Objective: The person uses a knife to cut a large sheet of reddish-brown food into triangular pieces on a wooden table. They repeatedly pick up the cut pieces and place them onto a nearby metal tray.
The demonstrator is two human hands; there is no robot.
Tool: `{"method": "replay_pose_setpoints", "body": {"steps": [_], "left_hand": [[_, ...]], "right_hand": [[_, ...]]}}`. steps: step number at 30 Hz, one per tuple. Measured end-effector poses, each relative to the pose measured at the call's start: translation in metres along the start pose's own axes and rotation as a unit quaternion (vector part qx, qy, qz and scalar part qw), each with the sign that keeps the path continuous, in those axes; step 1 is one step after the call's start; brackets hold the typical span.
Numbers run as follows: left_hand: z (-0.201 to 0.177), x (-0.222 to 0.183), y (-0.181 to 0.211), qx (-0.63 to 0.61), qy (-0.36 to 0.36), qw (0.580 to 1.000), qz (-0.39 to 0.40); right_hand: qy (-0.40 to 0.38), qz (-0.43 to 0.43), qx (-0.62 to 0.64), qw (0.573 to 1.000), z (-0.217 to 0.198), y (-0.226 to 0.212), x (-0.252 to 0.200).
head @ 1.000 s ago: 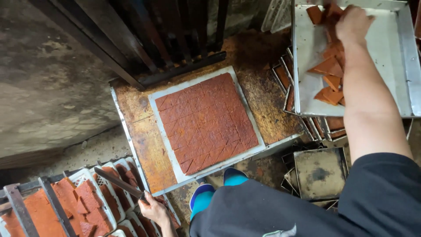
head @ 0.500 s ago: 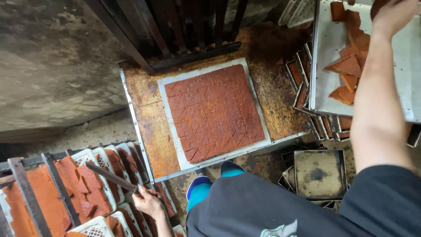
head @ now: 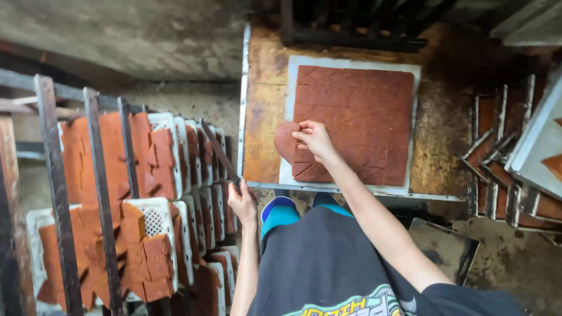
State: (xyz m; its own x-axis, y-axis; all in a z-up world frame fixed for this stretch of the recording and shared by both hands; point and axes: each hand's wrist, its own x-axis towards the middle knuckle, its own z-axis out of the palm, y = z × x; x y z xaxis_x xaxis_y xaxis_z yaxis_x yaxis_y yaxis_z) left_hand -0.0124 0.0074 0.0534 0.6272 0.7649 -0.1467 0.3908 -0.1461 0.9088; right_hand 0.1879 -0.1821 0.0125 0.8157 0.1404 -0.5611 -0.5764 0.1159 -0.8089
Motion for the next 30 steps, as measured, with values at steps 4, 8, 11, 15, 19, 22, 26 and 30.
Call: {"method": "replay_pose_setpoints", "body": {"steps": [4,8,11,15,19,22,26,30], "left_hand": [[-0.019,-0.009,0.011,0.031,0.010,0.999,0.011],[-0.023,-0.001,-0.017,0.062,-0.014,0.998,-0.011],[-0.032,0.000,-0.011,0.118,-0.077,0.989,-0.036],[-0.017,0.010,-0.022,0.252,-0.176,0.949,-0.075],[0.005,0.023,-0.027,0.322,-0.230,0.917,-0.050],[0.020,0.031,-0.021,0.354,-0.275,0.894,-0.025],[0.033,0.036,-0.024,0.380,-0.285,0.880,-0.031],[0.046,0.034,-0.034,0.407,-0.299,0.862,-0.046]], "right_hand": [[-0.015,0.042,0.046,0.998,0.037,0.052,0.031],[0.035,-0.112,-0.165,0.979,0.047,0.069,0.042],[0.058,-0.288,-0.373,0.880,0.056,0.057,0.019],[0.015,-0.337,-0.465,0.819,0.077,0.024,-0.017],[0.022,-0.330,-0.551,0.766,0.083,0.050,0.005],[0.024,-0.299,-0.581,0.756,0.081,0.056,0.018],[0.027,-0.301,-0.574,0.761,0.079,0.065,0.025],[0.026,-0.304,-0.604,0.737,0.075,0.082,0.036]]}}
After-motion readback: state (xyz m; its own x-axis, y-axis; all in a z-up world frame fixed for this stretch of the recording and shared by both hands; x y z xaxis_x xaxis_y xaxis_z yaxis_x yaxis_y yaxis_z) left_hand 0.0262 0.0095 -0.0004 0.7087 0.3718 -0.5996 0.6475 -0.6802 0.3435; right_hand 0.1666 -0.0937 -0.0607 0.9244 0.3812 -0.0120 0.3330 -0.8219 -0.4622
